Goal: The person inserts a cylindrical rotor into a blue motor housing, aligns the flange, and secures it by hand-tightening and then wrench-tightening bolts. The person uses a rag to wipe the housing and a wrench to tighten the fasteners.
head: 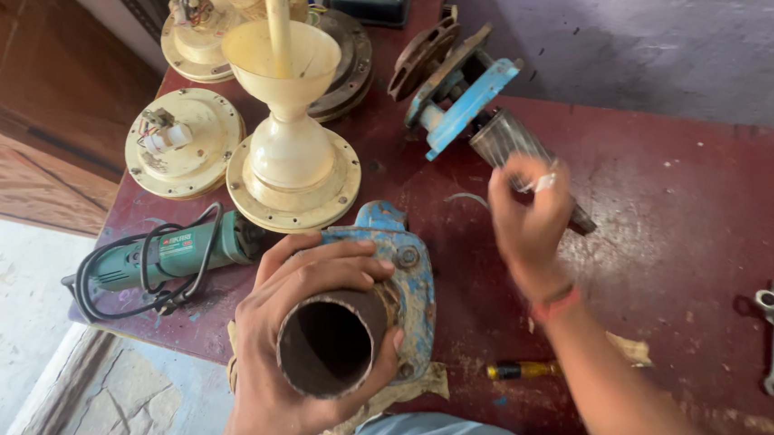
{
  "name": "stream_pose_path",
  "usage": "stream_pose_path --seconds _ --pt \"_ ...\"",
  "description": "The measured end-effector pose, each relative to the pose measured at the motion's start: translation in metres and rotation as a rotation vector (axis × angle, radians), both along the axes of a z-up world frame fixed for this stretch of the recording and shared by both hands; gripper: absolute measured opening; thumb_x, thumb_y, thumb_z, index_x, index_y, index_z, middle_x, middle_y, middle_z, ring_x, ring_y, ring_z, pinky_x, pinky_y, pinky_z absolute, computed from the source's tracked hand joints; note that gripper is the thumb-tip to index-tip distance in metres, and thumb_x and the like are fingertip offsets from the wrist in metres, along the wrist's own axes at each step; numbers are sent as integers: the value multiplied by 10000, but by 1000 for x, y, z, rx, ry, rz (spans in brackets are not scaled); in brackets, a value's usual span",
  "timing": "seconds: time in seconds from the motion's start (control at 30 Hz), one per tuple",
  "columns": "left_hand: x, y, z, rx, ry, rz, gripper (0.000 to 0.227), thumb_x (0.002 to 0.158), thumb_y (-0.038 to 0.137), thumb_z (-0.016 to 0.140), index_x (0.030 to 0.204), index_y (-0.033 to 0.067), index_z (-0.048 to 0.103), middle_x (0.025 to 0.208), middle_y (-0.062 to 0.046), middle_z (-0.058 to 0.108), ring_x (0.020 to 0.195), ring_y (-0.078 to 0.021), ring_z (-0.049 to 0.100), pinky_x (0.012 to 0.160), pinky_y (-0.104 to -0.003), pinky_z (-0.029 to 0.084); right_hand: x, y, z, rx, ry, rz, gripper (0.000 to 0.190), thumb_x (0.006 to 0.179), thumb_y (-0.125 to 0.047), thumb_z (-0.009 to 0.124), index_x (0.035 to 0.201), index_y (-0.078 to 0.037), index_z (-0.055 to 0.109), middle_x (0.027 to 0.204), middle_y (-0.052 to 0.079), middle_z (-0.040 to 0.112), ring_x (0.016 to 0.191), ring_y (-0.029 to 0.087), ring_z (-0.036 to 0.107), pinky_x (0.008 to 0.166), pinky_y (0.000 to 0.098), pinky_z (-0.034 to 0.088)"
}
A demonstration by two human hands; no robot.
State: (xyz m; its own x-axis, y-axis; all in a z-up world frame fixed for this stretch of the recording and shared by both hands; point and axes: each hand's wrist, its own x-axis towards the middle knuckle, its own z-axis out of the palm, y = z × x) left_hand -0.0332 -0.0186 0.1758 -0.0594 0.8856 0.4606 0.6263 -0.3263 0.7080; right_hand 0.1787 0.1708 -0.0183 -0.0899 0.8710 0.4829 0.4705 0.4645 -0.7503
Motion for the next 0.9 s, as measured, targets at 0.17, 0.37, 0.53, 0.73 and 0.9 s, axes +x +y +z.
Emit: stream_pose_path --seconds 0.17,0.37,0.53,0.73,0.9 --pt "-4 4 -1 1 -3 -17 417 681 155 849 1041 98 647 1103 -34 780 1200 -226 738 1160 -442 441 -32 -50 -20 -839 432 651 465 851 -105 686 1303 -38 599 1175 114 707 1110 217 664 942 341 552" --pt "-3 2 1 16 -22 -34 422 666 145 852 1034 98 649 1074 -32 776 1184 -230 737 1142 -438 441 -64 -42 -37 -641 -147 509 327 828 -168 763 1069 42 692 973 225 756 920 274 734 791 377 553" --pt "-2 3 3 67 27 -56 408 680 139 864 1031 97 660 1053 -30 771 1150 -225 740 1081 -404 488 -62 -30 -49 -442 -170 552 281 784 -168 765 857 85 667 774 228 695 738 318 733 630 395 545" --pt "6 -11 -1 68 -211 -98 421 708 85 872 1056 66 634 1059 -69 754 1120 -226 763 1051 -386 563 -8 -38 -34 -429 -204 378 334 830 -239 770 642 15 663 532 143 627 421 187 544 396 383 395" --pt "10 0 -21 14 -650 -221 425 745 -24 847 1100 5 615 1077 -149 738 1146 -267 716 1198 -456 546 72 -41 24 -406 -374 188 458 788 -296 817 606 62 596 513 207 490 460 232 469 418 425 361"
